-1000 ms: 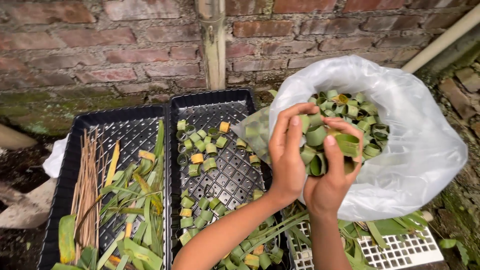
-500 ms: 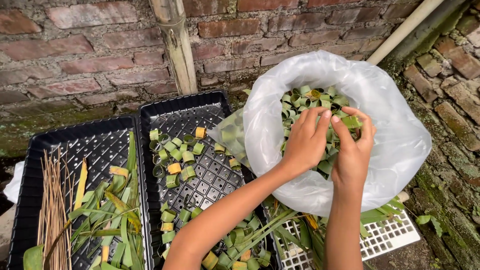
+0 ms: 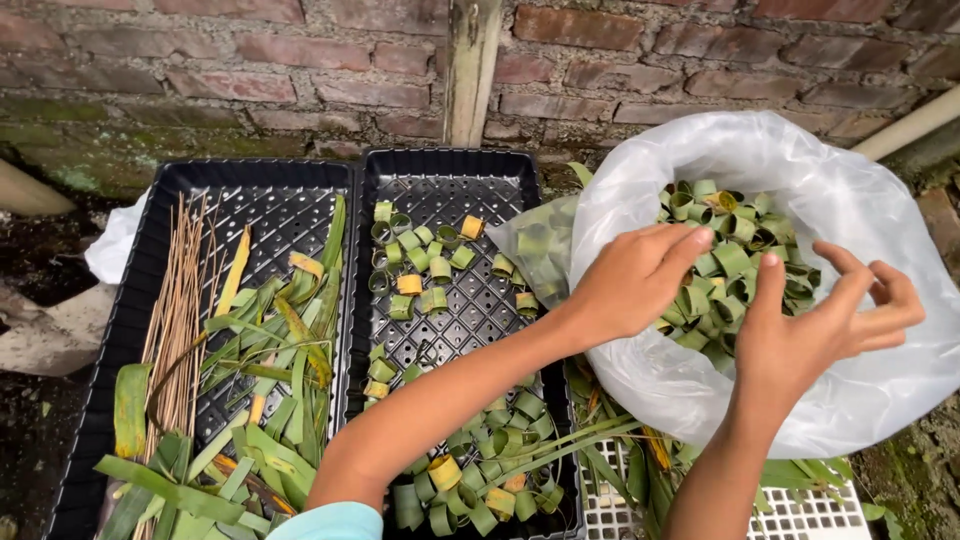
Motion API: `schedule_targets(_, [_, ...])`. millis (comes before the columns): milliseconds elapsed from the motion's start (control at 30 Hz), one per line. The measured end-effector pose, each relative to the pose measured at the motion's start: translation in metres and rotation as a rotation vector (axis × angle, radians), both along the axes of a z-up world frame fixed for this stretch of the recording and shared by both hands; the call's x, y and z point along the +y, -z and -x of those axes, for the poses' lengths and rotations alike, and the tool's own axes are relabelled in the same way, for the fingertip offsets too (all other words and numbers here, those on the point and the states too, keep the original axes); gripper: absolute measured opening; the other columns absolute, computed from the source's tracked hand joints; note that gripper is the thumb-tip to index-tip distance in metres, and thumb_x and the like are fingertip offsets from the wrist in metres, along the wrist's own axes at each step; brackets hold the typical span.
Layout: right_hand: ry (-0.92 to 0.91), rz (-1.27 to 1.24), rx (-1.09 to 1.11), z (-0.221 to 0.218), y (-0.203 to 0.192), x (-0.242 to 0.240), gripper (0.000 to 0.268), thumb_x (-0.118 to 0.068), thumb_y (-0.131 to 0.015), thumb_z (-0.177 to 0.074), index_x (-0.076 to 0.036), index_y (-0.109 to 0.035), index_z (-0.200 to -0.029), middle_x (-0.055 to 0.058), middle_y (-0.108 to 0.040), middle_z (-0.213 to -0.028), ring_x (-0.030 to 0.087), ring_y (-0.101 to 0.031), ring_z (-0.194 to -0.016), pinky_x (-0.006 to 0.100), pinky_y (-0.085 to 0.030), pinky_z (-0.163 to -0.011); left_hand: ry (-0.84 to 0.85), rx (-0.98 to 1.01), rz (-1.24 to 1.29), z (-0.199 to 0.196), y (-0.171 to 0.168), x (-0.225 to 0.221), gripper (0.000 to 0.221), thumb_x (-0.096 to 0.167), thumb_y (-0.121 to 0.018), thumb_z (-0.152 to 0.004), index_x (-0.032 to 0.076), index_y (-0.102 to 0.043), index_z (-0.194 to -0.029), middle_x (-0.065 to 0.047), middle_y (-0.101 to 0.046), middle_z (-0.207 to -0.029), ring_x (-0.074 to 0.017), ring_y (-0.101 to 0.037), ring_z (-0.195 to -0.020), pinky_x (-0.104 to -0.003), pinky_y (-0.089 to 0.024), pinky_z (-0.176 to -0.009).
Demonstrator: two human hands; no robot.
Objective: Picking up folded green leaf bundles from trays and placing them into a large plastic bag, followed by sorting and arranging the remaining bundles.
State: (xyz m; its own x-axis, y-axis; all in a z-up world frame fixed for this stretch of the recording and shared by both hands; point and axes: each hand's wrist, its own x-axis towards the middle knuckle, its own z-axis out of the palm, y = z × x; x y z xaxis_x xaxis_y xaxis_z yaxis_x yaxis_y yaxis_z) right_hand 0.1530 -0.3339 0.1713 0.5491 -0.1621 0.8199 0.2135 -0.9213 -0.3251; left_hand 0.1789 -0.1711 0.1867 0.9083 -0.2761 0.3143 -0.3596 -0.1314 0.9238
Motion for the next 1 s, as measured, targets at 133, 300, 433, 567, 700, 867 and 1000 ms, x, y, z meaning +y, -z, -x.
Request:
schedule_targets(133, [-0.150,0.115,-0.180,0.026,-0.022,0.052,0.029,-0.013,-0.063,-0.119,0.016,-0.063,-0.119,0.020,-0.034,-0.127,0.037,-0.035,-0.118,0.057,-0.040,-0.099,-0.236,-0.292,0.216,0.016,0.030,0.064,0.051,0.039,-0.034,-0.110,0.003,-0.070,-0.113,-0.015,-0.075,-0.113,-0.0264,-0.074,-0.108,-0.037,-0.058,-0.100])
schedule_targets(300, [-0.628,-0.013,-0.045,0.024,0.039,0.119,0.013,0.000,-0.063,-0.101,-0.005,-0.073,-0.109,0.013,-0.060,-0.114,0.036,-0.053,-0.112,0.051,-0.037,-0.103,-0.610,-0.061,0.031,0.030,0.098,0.160,0.034,0.024,-0.046,-0.111,0.003,-0.072,-0.117,-0.019,-0.072,-0.116,-0.0416,-0.068,-0.113,-0.052,-0.058,-0.093])
schedule_targets(433, [-0.927,0.027,0.250,-0.001,0.070,0.184,0.013,-0.010,-0.057,-0.104,-0.012,-0.069,-0.111,0.009,-0.060,-0.118,0.038,-0.057,-0.114,0.052,-0.043,-0.095,-0.607,0.178,-0.178,0.060,0.123,0.194,0.045,0.027,-0.038,-0.114,-0.006,-0.057,-0.138,-0.030,-0.054,-0.140,-0.0530,-0.044,-0.138,-0.068,-0.034,-0.113])
schedule_targets(567, [-0.924,0.114,0.709,-0.033,0.096,0.221,0.040,-0.031,-0.052,-0.109,-0.013,-0.052,-0.144,0.024,-0.036,-0.151,0.055,-0.028,-0.143,0.074,-0.032,-0.108,-0.612,0.333,-0.162,0.073,0.134,0.200,0.056,0.035,-0.033,-0.114,-0.007,-0.043,-0.150,-0.032,-0.030,-0.158,-0.0543,-0.021,-0.149,-0.071,-0.021,-0.118])
schedule_targets(700, [-0.774,0.051,1.094,-0.055,0.121,0.232,0.056,-0.059,-0.048,-0.105,-0.029,-0.048,-0.152,0.018,-0.027,-0.164,0.049,-0.013,-0.154,0.075,-0.023,-0.115,-0.623,0.366,0.101,0.080,0.131,0.189,0.058,0.031,-0.023,-0.113,-0.008,-0.026,-0.156,-0.034,-0.008,-0.164,-0.0600,-0.004,-0.149,-0.079,-0.016,-0.117])
schedule_targets(867, [-0.780,0.000,1.047,-0.034,0.161,0.241,0.047,-0.056,-0.049,-0.105,-0.035,-0.051,-0.147,0.014,-0.035,-0.156,0.041,-0.028,-0.151,0.065,-0.020,-0.118,-0.761,0.398,0.230,0.073,0.144,0.180,0.054,0.027,-0.022,-0.112,-0.008,-0.033,-0.152,-0.030,-0.016,-0.163,-0.0522,-0.014,-0.151,-0.066,-0.020,-0.122])
schedule_targets(1000, [-0.877,-0.534,0.942,0.008,0.149,0.253,0.041,-0.027,-0.050,-0.109,-0.018,-0.050,-0.150,0.026,-0.032,-0.149,0.054,-0.036,-0.140,0.071,-0.027,-0.113,-0.918,0.347,0.386,0.069,0.166,0.170,0.043,0.025,-0.026,-0.113,0.001,-0.050,-0.138,-0.020,-0.037,-0.151,-0.0419,-0.032,-0.148,-0.056,-0.027,-0.121])
